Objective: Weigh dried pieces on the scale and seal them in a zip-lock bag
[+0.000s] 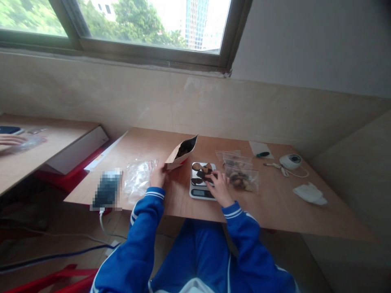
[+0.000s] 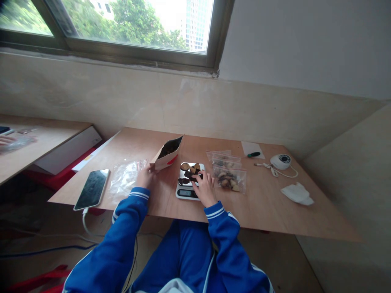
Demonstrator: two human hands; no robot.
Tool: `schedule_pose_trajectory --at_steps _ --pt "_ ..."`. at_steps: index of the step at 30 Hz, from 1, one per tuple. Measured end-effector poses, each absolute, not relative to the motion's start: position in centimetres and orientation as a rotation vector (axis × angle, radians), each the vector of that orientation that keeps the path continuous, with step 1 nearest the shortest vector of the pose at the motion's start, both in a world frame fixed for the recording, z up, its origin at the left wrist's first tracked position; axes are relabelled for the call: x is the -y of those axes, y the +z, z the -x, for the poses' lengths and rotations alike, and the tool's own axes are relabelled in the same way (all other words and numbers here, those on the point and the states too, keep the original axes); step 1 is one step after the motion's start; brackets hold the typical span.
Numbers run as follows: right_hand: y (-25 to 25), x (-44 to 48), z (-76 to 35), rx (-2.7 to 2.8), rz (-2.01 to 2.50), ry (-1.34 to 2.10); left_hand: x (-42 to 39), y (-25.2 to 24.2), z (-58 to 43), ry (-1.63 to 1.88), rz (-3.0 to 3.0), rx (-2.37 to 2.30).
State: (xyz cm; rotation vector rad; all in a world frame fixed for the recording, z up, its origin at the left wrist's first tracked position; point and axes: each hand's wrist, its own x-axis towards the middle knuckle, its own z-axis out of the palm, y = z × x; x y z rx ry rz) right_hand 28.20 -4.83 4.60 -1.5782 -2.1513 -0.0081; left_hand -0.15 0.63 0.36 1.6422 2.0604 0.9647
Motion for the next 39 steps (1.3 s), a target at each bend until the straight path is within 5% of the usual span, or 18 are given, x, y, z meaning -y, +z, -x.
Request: schedule_pose_trajectory --at_steps 12,27,39 --pt "4.5 5.5 -28.9 2.076 1.648 -0.026 -2.7 2.2 0.0 1.035 -1.63 -2.178" --pt "4.9 4.8 -28.3 2.124 1.64 -0.065 7.2 -1.4 2.8 1.065 -1.704 -2.162" --pt "1.8 9.5 -35.2 1.567 1.85 0.013 7.2 -0.2 3.5 0.916 -1.801 -2.265"
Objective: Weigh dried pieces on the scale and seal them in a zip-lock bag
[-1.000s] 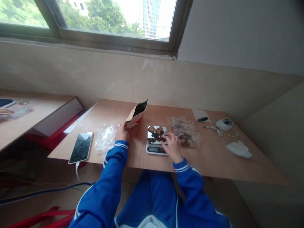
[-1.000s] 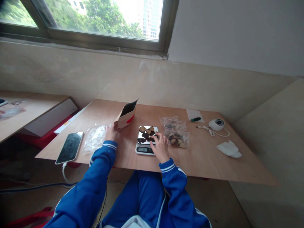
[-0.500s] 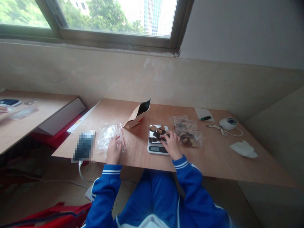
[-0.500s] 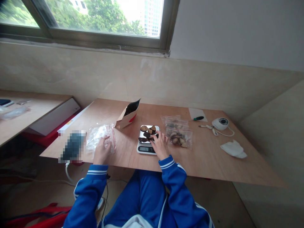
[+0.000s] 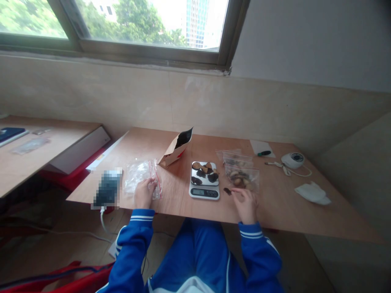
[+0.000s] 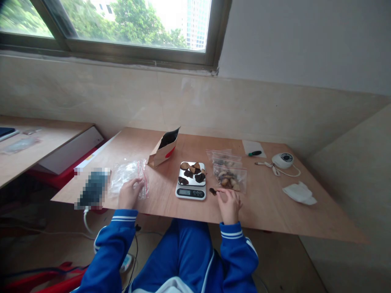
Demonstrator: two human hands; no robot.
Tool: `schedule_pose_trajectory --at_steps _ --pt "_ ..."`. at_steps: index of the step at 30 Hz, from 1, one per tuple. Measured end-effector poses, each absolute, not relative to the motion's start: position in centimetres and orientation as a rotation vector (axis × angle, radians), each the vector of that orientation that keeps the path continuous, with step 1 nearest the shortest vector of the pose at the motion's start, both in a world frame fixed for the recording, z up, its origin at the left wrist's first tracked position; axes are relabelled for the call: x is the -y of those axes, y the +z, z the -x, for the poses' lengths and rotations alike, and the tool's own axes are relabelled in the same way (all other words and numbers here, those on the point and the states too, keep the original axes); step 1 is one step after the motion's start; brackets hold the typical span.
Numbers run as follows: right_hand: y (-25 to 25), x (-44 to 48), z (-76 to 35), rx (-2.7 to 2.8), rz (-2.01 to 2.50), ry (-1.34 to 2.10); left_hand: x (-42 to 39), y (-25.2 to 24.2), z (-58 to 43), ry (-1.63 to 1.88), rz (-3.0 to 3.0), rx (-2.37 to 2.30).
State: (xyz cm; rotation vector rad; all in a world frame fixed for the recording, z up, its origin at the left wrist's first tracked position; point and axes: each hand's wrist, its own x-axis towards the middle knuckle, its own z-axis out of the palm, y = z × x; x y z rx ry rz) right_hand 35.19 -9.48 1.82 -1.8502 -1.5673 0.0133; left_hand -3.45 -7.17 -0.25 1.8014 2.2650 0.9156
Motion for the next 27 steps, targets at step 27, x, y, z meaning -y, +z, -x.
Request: schedule_pose_trajectory --at_steps 27 --pt "5.9 17.6 -22.0 1.959 1.226 0.693 12.2 2.1 -3.6 1.44 -1.689 -1.781"
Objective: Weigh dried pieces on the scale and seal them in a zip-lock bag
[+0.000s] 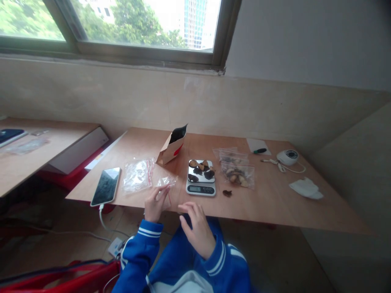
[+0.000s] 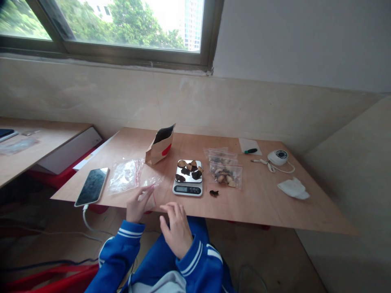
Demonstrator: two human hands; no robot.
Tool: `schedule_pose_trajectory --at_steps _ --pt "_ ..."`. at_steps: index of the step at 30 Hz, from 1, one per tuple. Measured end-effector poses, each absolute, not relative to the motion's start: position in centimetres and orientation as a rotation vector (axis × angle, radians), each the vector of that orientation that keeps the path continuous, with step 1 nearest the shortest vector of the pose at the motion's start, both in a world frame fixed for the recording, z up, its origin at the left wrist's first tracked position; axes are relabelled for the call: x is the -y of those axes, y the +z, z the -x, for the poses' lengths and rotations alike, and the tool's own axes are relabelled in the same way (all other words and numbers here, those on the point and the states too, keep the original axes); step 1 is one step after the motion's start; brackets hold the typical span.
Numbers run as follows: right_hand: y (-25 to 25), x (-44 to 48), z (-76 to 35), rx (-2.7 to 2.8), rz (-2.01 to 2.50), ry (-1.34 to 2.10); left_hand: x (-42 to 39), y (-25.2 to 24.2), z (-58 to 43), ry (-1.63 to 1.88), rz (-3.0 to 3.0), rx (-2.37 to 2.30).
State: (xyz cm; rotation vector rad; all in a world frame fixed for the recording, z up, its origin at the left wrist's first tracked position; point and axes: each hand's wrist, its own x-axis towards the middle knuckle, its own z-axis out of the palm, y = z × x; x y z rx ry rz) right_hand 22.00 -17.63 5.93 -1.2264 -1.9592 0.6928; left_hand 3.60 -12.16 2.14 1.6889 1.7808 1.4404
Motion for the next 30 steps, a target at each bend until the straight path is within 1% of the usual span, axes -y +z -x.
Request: schedule_pose_trajectory --at_steps 4,6,8,12,14,17,25,30 --pt "6.2 15.5 -20.5 1.635 1.295 0.572 13.3 3.9 -5.7 1.551 -1.577 -1.667" --pt "5.9 14.2 -20.2 1.518 1.327 0.588 13.5 4.4 -6.4 1.573 -1.513 -1.634" --pt "5.7 13.2 -20.2 1.506 1.344 0.725 13.6 4.8 -6.9 1.579 -1.459 -1.597" --pt "5.8 12.6 -20.5 1.531 1.318 1.159 13.5 5.4 -7.6 1.577 -1.372 -1.546" --pt "6.0 12.9 -20.6 1.482 1.244 1.278 13.4 5.5 -7.7 1.573 -1.336 -1.529" --pt "6.3 13.3 -20.5 1.466 1.151 1.325 13.2 5.4 -7.6 1.572 -1.299 -1.496" --pt "5.9 13.0 -20.2 1.387 1.204 1.393 12.9 4.3 -7.0 1.598 -1.263 -1.556" --pt "5.6 12.9 -20.1 1.122 1.114 1.526 12.5 4.1 -7.5 1.725 -1.128 -1.62"
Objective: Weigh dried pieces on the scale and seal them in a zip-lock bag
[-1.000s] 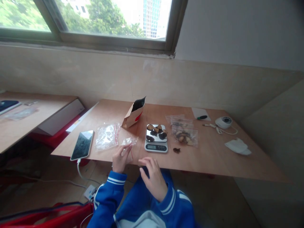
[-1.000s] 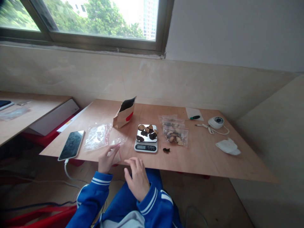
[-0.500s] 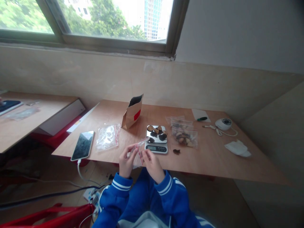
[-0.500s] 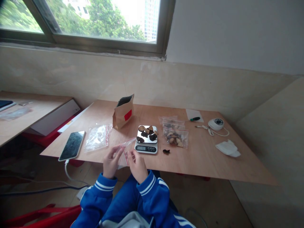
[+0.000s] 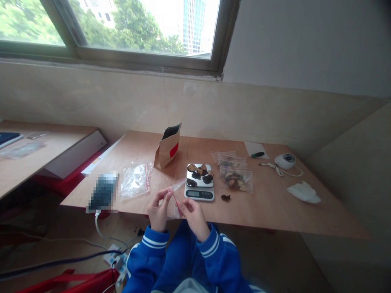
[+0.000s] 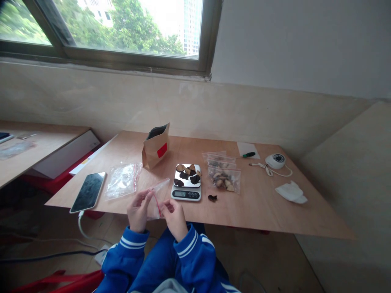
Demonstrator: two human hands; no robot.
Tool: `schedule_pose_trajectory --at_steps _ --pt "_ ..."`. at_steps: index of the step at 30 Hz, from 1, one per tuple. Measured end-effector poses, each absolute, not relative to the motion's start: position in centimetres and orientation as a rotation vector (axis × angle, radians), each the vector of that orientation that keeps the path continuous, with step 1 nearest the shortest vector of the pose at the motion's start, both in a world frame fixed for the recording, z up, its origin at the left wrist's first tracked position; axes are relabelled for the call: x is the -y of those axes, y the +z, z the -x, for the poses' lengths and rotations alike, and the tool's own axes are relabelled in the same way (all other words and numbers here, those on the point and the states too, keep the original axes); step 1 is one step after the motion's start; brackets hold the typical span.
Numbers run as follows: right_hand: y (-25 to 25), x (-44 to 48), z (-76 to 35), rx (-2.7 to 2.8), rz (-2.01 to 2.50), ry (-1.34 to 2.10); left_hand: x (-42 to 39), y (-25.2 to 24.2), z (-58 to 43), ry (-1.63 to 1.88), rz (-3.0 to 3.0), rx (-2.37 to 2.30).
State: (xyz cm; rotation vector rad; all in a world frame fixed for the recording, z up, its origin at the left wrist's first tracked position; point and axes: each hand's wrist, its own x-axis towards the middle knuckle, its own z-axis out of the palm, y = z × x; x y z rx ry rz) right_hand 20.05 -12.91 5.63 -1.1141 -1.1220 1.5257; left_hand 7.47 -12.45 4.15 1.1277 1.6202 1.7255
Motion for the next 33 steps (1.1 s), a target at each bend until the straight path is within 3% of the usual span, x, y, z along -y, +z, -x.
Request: schedule_pose_trajectory --at_steps 4,8,14,20,33 --pt "5.4 12.2 -20.9 0.972 1.137 1.466 10.5 5.4 -7.7 1.94 -0.893 -1.678" --pt "5.6 10.4 -23.2 1.253 1.166 1.381 8.2 6.7 -7.6 1.985 -0.933 -1.645" --pt "4.4 4.1 -29.5 1.67 1.407 0.491 6.8 7.5 -8.0 1.918 -1.263 -1.633" --pt "1.7 0.0 -31.7 1.908 1.437 0.547 5.5 7.3 -8.9 1.861 -1.348 -1.549" --pt "0.3 1.5 -30.0 1.387 1.513 0.525 6.1 5.9 -10.1 1.804 -1.135 -1.606"
